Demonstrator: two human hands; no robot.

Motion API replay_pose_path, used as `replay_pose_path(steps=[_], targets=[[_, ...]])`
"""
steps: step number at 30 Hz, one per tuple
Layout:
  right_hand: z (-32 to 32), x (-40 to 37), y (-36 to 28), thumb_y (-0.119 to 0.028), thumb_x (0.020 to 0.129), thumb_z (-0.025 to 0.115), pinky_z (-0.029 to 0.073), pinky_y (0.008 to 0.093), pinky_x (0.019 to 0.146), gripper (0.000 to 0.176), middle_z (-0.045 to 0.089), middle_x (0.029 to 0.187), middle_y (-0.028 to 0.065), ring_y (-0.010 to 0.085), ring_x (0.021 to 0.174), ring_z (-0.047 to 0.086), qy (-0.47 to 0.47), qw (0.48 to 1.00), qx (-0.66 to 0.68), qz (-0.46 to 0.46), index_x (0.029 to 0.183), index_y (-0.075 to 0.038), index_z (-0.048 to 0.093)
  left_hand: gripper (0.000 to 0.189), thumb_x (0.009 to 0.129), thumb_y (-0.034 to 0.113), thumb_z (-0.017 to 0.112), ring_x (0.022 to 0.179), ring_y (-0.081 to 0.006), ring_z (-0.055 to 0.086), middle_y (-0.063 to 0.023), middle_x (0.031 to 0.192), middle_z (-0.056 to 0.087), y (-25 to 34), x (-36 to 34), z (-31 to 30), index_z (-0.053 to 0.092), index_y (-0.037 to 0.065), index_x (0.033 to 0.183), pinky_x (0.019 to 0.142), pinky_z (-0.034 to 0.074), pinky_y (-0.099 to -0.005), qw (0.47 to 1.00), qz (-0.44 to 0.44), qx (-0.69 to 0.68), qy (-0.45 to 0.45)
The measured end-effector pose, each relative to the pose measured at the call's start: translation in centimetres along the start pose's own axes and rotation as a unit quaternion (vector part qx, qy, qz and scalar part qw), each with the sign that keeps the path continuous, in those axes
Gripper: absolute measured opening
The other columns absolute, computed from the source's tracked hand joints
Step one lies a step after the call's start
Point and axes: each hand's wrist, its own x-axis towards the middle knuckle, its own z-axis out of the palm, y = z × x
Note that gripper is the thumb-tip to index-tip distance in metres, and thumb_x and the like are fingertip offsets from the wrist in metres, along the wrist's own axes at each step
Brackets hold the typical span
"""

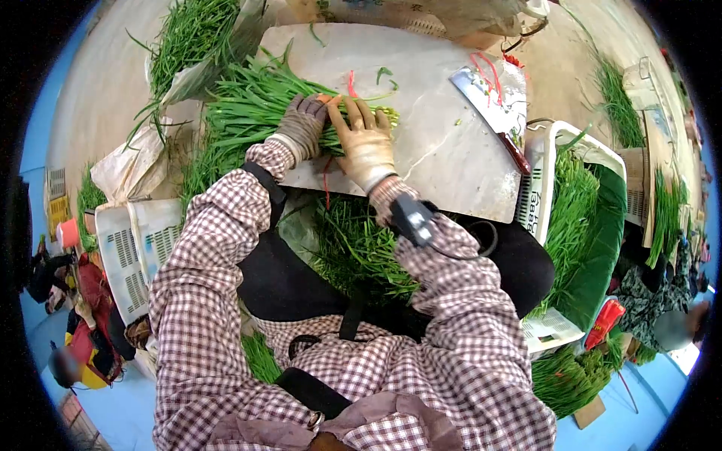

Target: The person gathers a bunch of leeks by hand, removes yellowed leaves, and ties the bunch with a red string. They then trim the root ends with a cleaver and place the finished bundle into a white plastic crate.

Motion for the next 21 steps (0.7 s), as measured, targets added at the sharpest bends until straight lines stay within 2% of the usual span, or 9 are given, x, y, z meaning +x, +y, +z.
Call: replay_pose_path(steps=[6,8,10,12,14,15,16,18,21], targets=[[3.7,-7.3,-1.9,-0.013,0.075,0.056,0.044,0.0359,0.084,0.051,0.049,0.120,0.0052,0.0216,0.105,0.050,-0.070,0.980,-0.012,-0.187,0.125,-0.020,0.047,0.094,0.064,0.030,0.069,0.128,-0.0271,0.033,-0.0130,0.134,0.038,-0.3,-0.2,0.2,0.019,0.013,0.141,0.108,0.018,-0.0438,0.996,0.021,-0.042,0.071],[4.8,-6.7,-1.8,-0.014,0.074,0.055,0.046,0.0351,0.080,0.044,0.054,0.113,0.0055,0.0223,0.099,0.054,-0.053,0.983,0.023,-0.173,0.118,-0.019,0.054,0.095,0.062,0.031,0.070,0.127,-0.0266,0.034,-0.0126,0.134,0.039,-0.3,-0.1,0.0,0.020,0.012,0.141,0.107,0.019,-0.0429,0.997,0.025,-0.036,0.071],[5.6,-6.2,-1.8,-0.014,0.074,0.055,0.047,0.0350,0.077,0.038,0.058,0.107,0.0040,0.0226,0.094,0.056,-0.138,0.979,0.068,-0.132,0.111,-0.018,0.058,0.098,0.061,0.036,0.071,0.125,-0.0266,0.035,-0.0116,0.133,0.039,-0.2,0.0,0.3,0.020,0.012,0.141,0.107,0.019,-0.0431,0.996,0.025,-0.039,0.078],[4.9,-6.2,-2.0,-0.005,0.073,0.057,0.048,0.0327,0.076,0.030,0.061,0.099,0.0044,0.0227,0.090,0.058,-0.062,0.985,0.135,-0.089,0.101,-0.013,0.063,0.100,0.061,0.038,0.072,0.125,-0.0264,0.035,-0.0111,0.133,0.039,0.4,-0.2,1.0,0.020,0.012,0.141,0.107,0.019,-0.0434,0.994,0.011,-0.044,0.096],[3.1,-5.6,-2.0,0.002,0.074,0.060,0.049,0.0300,0.072,0.024,0.064,0.091,0.0086,0.0230,0.081,0.062,0.066,0.895,0.436,0.071,0.095,-0.009,0.064,0.099,0.063,0.042,0.071,0.125,-0.0257,0.035,-0.0106,0.133,0.039,1.4,-0.8,0.3,0.019,0.012,0.141,0.106,0.019,-0.0452,0.994,-0.012,-0.058,0.087],[2.1,-4.8,-1.9,0.006,0.074,0.062,0.050,0.0277,0.068,0.020,0.065,0.083,0.0107,0.0218,0.073,0.063,0.119,0.869,0.468,0.107,0.091,-0.006,0.065,0.096,0.065,0.043,0.068,0.125,-0.0260,0.034,-0.0105,0.134,0.039,2.0,-0.5,1.4,0.019,0.012,0.142,0.106,0.019,-0.0461,0.993,-0.021,-0.046,0.108],[1.4,-4.4,-1.3,0.000,0.084,0.058,0.048,0.0240,0.069,0.013,0.066,0.088,0.0088,0.0110,0.076,0.060,0.092,0.860,0.482,0.136,0.096,0.002,0.064,0.094,0.068,0.045,0.066,0.126,-0.0262,0.034,-0.0104,0.134,0.039,2.5,-0.2,2.4,0.018,0.012,0.142,0.106,0.018,-0.0471,0.991,-0.030,-0.033,0.129],[2.3,-3.1,0.1,-0.004,0.085,0.059,0.047,0.0221,0.065,0.014,0.066,0.081,0.0076,0.0095,0.071,0.059,0.071,0.915,0.380,0.112,0.096,0.003,0.064,0.091,0.070,0.047,0.062,0.127,-0.0267,0.033,-0.0103,0.135,0.038,3.4,-0.6,1.5,0.018,0.013,0.142,0.106,0.017,-0.0487,0.991,-0.041,-0.053,0.118],[2.3,-1.5,0.0,-0.010,0.085,0.061,0.046,0.0223,0.060,0.018,0.067,0.075,0.0053,0.0081,0.065,0.058,0.027,0.906,0.395,0.148,0.097,0.004,0.063,0.088,0.073,0.052,0.056,0.128,-0.0274,0.031,-0.0104,0.136,0.037,3.8,-1.2,0.9,0.018,0.013,0.143,0.106,0.015,-0.0511,0.990,-0.058,-0.069,0.107]])
